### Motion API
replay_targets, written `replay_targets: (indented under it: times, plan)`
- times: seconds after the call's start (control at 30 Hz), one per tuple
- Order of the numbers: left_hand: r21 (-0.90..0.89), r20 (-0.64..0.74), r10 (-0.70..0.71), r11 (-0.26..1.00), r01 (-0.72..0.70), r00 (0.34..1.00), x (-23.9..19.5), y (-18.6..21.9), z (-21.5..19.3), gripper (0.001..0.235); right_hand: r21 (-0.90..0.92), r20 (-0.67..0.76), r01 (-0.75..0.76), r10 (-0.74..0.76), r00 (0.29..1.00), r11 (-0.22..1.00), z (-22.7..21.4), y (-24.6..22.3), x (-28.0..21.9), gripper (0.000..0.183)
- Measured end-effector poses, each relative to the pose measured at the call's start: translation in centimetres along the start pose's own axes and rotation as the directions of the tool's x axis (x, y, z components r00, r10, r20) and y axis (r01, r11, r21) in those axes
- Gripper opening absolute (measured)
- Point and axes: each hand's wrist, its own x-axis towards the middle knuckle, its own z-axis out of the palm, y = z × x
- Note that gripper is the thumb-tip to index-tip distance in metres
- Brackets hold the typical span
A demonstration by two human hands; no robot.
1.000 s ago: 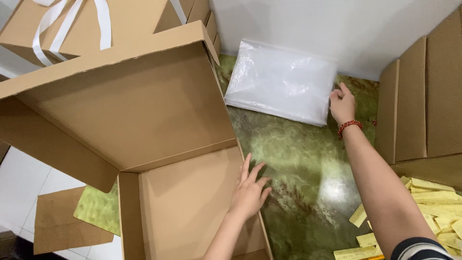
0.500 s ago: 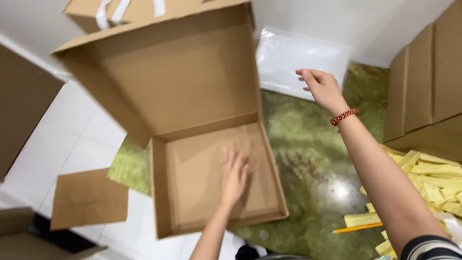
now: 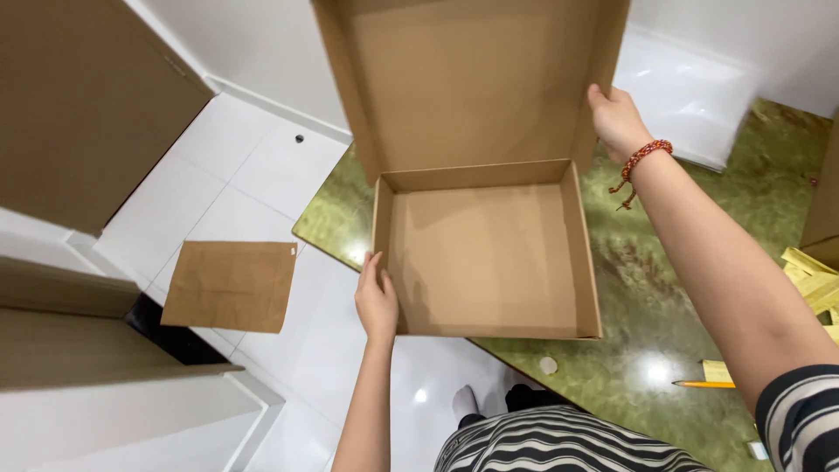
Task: The person unpacks a gray t-shirt from a plastic bag, places it on a hanger, and hangs it on a clothing rack. They then pack a cardboard box with a plastic bag, close the box, and tie it with a white ribbon. Finally, they attach a yellow note to the ribbon.
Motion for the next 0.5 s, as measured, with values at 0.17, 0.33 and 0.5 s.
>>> replay_targets:
  times: [0.17,0.33,0.5]
  plan:
    - [0.038,-0.113,-0.102,0.994,0.107,0.988,-1.9,1.0,-2.9,0.032,-0.053,-0.137,0.089,-0.096,0.986,0.995,0.9,7.8,3.9,0.057]
    - [-0.012,-0.162,-0.089,0.996,0.089,0.983,-3.8,0.8,-2.9,0.032,-0.012,-0.121,0.064,-0.065,0.991,0.998,1.0,7.3,1.4,0.062]
    - [-0.067,-0.178,-0.074,0.996,0.063,0.981,-4.8,0.7,-0.2,0.023,0.222,0.061,-0.044,0.031,0.998,0.974,2.2,-3.8,-12.9,0.073]
